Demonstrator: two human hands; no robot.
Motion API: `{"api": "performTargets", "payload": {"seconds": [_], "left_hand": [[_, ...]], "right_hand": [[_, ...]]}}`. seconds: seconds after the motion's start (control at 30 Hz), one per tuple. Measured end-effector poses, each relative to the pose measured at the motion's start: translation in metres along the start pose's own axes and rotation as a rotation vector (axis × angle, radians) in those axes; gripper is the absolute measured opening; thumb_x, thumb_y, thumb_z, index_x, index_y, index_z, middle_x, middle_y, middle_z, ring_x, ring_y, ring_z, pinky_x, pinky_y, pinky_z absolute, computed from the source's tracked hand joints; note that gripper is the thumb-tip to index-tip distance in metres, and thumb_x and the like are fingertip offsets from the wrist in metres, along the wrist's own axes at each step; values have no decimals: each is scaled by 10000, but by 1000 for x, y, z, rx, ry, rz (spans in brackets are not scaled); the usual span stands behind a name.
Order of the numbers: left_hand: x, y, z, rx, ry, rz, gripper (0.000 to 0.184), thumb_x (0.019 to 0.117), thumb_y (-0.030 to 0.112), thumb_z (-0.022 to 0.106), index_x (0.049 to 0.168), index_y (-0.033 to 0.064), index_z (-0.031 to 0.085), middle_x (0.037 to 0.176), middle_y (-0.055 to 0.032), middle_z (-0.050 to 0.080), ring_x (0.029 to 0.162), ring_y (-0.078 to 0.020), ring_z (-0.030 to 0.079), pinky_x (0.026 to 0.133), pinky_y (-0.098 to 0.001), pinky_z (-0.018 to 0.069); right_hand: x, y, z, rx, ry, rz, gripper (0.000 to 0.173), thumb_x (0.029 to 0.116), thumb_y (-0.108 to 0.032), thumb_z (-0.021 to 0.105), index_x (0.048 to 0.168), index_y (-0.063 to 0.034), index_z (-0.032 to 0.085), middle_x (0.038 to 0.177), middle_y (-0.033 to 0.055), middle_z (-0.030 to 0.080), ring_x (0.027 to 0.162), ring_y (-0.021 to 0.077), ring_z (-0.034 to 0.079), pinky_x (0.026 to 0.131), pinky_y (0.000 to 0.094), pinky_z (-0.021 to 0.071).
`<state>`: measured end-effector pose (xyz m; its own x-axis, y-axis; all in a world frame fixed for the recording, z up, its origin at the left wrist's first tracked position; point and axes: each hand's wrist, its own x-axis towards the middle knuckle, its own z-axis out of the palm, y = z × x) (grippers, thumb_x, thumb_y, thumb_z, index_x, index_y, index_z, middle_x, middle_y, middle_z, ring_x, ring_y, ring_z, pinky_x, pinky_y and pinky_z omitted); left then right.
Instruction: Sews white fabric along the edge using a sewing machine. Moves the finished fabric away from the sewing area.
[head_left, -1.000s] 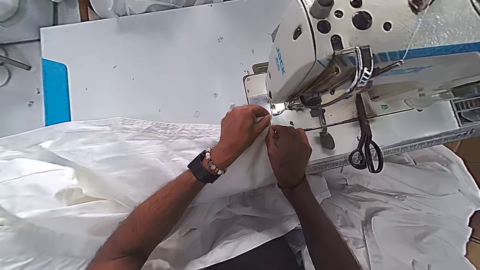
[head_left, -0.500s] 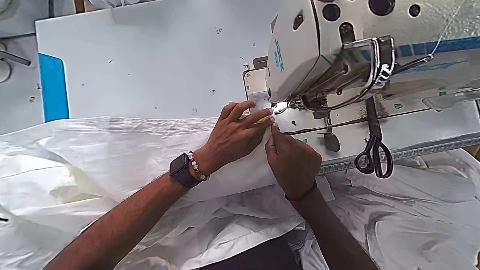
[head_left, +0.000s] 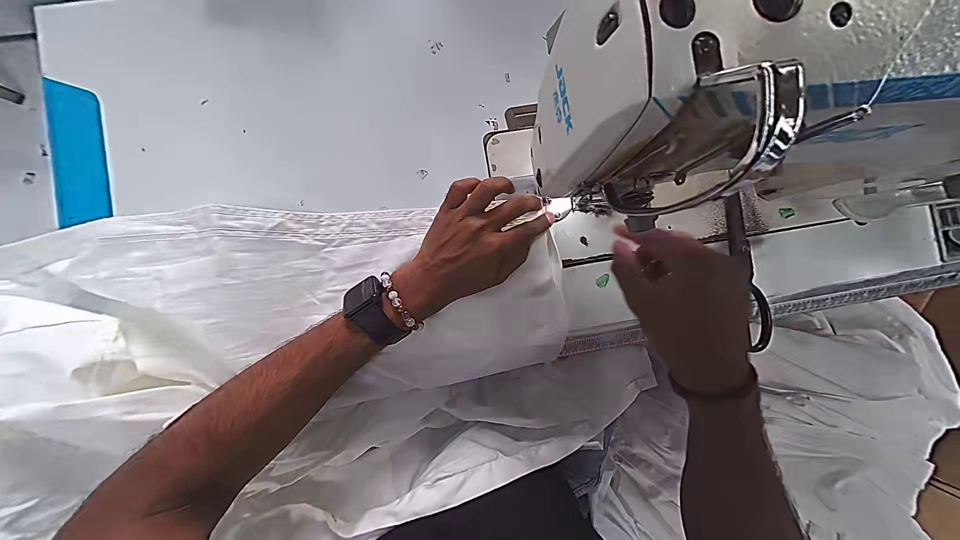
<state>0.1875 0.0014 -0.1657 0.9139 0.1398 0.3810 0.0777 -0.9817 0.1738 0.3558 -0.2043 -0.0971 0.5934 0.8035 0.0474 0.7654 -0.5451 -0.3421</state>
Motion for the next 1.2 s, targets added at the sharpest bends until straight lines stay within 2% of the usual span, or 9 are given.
{"api": "performTargets", "payload": {"seconds": [0.13, 0.33, 0.43, 0.53, 0.57, 0.73, 0.9, 1.03, 1.2], "left_hand": [[2, -1, -1, 33, -4, -21, 367, 1014, 279, 508, 1321, 290, 710, 1323, 28, 679, 1249, -260, 542, 1039, -455, 350], [4, -3, 0, 24, 1, -8, 342, 1011, 281, 521, 1281, 298, 729, 1309, 25, 680, 1225, -263, 542, 1016, -451, 358], [-1, 0, -1, -8, -22, 20, 357, 1008, 287, 513, 1298, 298, 721, 1337, 27, 668, 1220, -258, 544, 1024, -450, 360], [-3, 1, -2, -7, -41, 27, 369, 1011, 303, 503, 1315, 297, 711, 1356, 24, 658, 1223, -255, 547, 1027, -459, 364], [-3, 1, -2, -2, -42, 19, 374, 1012, 315, 499, 1322, 298, 707, 1358, 22, 657, 1224, -255, 547, 1027, -464, 361], [1, -2, 1, 20, -19, -15, 378, 1003, 324, 521, 1335, 297, 699, 1333, 7, 664, 1223, -259, 541, 1024, -459, 360], [-3, -2, -1, -16, 13, 51, 327, 1023, 271, 520, 1254, 231, 747, 1372, -19, 668, 1298, -271, 546, 1057, -461, 380], [-2, 2, -8, -25, -36, -15, 354, 1017, 280, 488, 1224, 142, 739, 1361, -16, 680, 1326, -275, 539, 1077, -480, 355], [7, -7, -2, 53, -12, -65, 325, 1023, 285, 479, 1197, 172, 729, 1280, 12, 711, 1271, -257, 561, 1061, -445, 360]], "right_hand": [[19, 93, -45, -213, 281, 297, 415, 1066, -320, 444, 1359, -95, 634, 1321, 235, 637, 1216, 428, 611, 972, 638, 473], [31, 130, -11, -396, 305, 311, 368, 1022, -303, 468, 1134, -36, 695, 1182, 260, 671, 1067, 483, 656, 782, 683, 490], [22, 126, -2, -337, 323, 306, 422, 1017, -336, 499, 1302, -68, 657, 1359, 216, 627, 1221, 435, 616, 917, 645, 494], [9, 115, 1, -245, 386, 250, 549, 995, -361, 547, 1452, -57, 539, 1540, 225, 471, 1466, 398, 402, 1187, 559, 338], [5, 107, 1, -208, 417, 222, 514, 997, -347, 560, 1427, -63, 569, 1515, 209, 502, 1458, 381, 416, 1189, 534, 343], [-16, 24, 24, 98, 329, 104, 355, 1045, -304, 559, 1296, -84, 677, 1206, 142, 700, 1083, 287, 678, 873, 491, 566], [-22, -49, 76, 161, 215, 69, 363, 1017, -334, 602, 1299, -127, 697, 851, 21, 672, 670, 163, 624, 539, 359, 508], [-21, -71, 94, -46, 286, 72, 331, 1047, -212, 521, 1292, -120, 723, 730, 50, 711, 525, 208, 632, 437, 377, 458], [-11, -67, 90, -49, 227, 62, 359, 1051, -192, 498, 1349, -123, 687, 675, 48, 685, 497, 237, 609, 438, 406, 447]]}}
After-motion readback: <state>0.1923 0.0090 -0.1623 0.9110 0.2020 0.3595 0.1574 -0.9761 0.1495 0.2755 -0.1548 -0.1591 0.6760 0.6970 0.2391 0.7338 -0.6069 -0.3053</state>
